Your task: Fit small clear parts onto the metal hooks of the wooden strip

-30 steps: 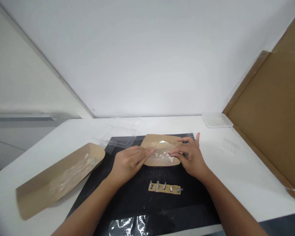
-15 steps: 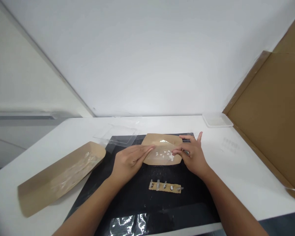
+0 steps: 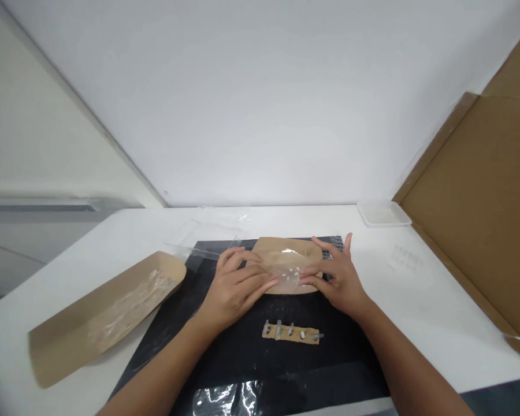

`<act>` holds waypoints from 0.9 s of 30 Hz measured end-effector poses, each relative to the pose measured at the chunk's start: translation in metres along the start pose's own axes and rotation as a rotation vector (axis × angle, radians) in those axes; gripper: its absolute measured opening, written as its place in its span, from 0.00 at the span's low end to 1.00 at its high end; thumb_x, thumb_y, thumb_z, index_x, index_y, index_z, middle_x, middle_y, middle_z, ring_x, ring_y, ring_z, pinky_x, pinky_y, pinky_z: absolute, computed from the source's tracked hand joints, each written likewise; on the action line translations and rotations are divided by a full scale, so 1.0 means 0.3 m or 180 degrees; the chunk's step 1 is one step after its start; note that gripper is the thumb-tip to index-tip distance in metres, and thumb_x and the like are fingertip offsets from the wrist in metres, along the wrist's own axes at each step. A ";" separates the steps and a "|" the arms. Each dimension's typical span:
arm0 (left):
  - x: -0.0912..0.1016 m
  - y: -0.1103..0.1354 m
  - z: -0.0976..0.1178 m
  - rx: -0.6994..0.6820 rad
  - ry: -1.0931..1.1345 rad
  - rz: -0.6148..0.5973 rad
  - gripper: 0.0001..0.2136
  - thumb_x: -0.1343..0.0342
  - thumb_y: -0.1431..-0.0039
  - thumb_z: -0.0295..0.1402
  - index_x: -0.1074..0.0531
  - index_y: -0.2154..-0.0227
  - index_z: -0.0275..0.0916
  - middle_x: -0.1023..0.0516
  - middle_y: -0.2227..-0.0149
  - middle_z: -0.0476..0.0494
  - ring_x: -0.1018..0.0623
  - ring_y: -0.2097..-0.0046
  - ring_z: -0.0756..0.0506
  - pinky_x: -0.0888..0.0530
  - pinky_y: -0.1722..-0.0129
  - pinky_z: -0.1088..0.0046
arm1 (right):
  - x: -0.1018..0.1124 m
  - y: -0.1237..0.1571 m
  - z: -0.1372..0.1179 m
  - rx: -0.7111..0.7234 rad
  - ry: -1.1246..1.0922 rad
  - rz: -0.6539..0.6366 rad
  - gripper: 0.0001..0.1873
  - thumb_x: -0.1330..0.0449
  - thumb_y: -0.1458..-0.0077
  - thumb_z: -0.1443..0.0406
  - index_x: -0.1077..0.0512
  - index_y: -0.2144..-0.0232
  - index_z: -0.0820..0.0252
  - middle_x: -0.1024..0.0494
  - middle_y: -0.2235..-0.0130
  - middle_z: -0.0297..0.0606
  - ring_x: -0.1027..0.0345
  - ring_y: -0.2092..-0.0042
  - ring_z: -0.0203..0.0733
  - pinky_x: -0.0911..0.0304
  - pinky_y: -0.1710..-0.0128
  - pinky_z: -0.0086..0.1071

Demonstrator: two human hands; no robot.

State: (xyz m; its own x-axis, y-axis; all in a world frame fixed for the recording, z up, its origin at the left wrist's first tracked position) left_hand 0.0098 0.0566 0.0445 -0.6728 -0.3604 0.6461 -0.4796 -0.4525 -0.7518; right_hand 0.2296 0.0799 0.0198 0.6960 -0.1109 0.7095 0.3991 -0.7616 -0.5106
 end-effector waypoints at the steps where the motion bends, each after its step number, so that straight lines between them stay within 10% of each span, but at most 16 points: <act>1: 0.001 0.006 -0.008 0.0032 0.0040 0.0095 0.08 0.37 0.32 0.27 0.20 0.55 0.46 0.16 0.69 0.51 0.21 0.56 0.42 0.33 0.40 0.49 | 0.002 0.000 0.000 0.0002 -0.0002 0.0033 0.08 0.36 0.32 0.59 0.17 0.64 0.41 0.13 0.64 0.30 0.36 0.30 0.57 0.97 0.30 0.70; 5: -0.037 0.030 -0.053 0.0352 0.0041 0.0018 0.25 0.51 0.28 0.19 0.35 0.32 0.44 0.17 0.68 0.49 0.22 0.56 0.42 0.33 0.39 0.51 | 0.008 0.004 0.004 -0.0041 0.0056 0.0028 0.16 0.45 0.26 0.64 0.18 0.56 0.41 0.13 0.59 0.31 0.39 0.28 0.54 0.97 0.30 0.70; 10: -0.006 0.044 -0.075 0.0766 0.0257 0.0560 0.36 0.51 0.30 0.22 0.59 0.25 0.42 0.26 0.43 0.31 0.27 0.41 0.36 0.25 0.43 0.50 | 0.014 0.014 0.020 -0.0028 0.0146 -0.0093 0.35 0.54 0.31 0.74 0.37 0.30 0.38 0.16 0.47 0.33 0.50 0.24 0.51 0.92 0.31 0.76; 17: -0.028 0.012 0.002 0.0188 -0.0017 -0.0307 0.20 0.48 0.30 0.26 0.37 0.37 0.42 0.24 0.48 0.36 0.24 0.45 0.36 0.34 0.36 0.43 | 0.031 0.012 0.019 -0.0148 -0.0396 0.0221 0.34 0.51 0.35 0.73 0.37 0.31 0.44 0.50 0.23 0.39 0.49 0.24 0.52 0.46 0.27 0.61; 23: -0.006 -0.003 0.034 -0.0030 -0.0045 -0.0174 0.14 0.45 0.32 0.31 0.30 0.45 0.38 0.22 0.54 0.37 0.23 0.51 0.37 0.31 0.41 0.49 | 0.027 0.006 0.004 0.0082 0.0105 0.0242 0.08 0.39 0.31 0.61 0.21 0.52 0.48 0.24 0.37 0.42 0.33 0.33 0.57 0.76 0.26 0.72; 27: 0.001 -0.011 0.059 -0.0367 -0.0254 -0.0338 0.09 0.46 0.30 0.24 0.28 0.68 0.40 0.22 0.70 0.49 0.24 0.65 0.46 0.33 0.39 0.52 | 0.022 0.004 0.017 0.0006 -0.0029 0.0233 0.13 0.46 0.26 0.63 0.22 0.58 0.49 0.18 0.44 0.37 0.24 0.40 0.48 0.75 0.24 0.67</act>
State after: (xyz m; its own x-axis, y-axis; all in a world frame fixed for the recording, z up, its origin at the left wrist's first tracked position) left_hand 0.0211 0.0436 0.0496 -0.5702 -0.3814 0.7276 -0.6100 -0.3967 -0.6859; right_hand 0.2377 0.0814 0.0214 0.7288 -0.1603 0.6657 0.3481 -0.7504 -0.5619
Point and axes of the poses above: each hand's wrist, its own y-axis away from the middle knuckle, its own x-axis out of the back of the hand, z = x × y, the point moved 7 cm from there along -y, towards the middle knuckle
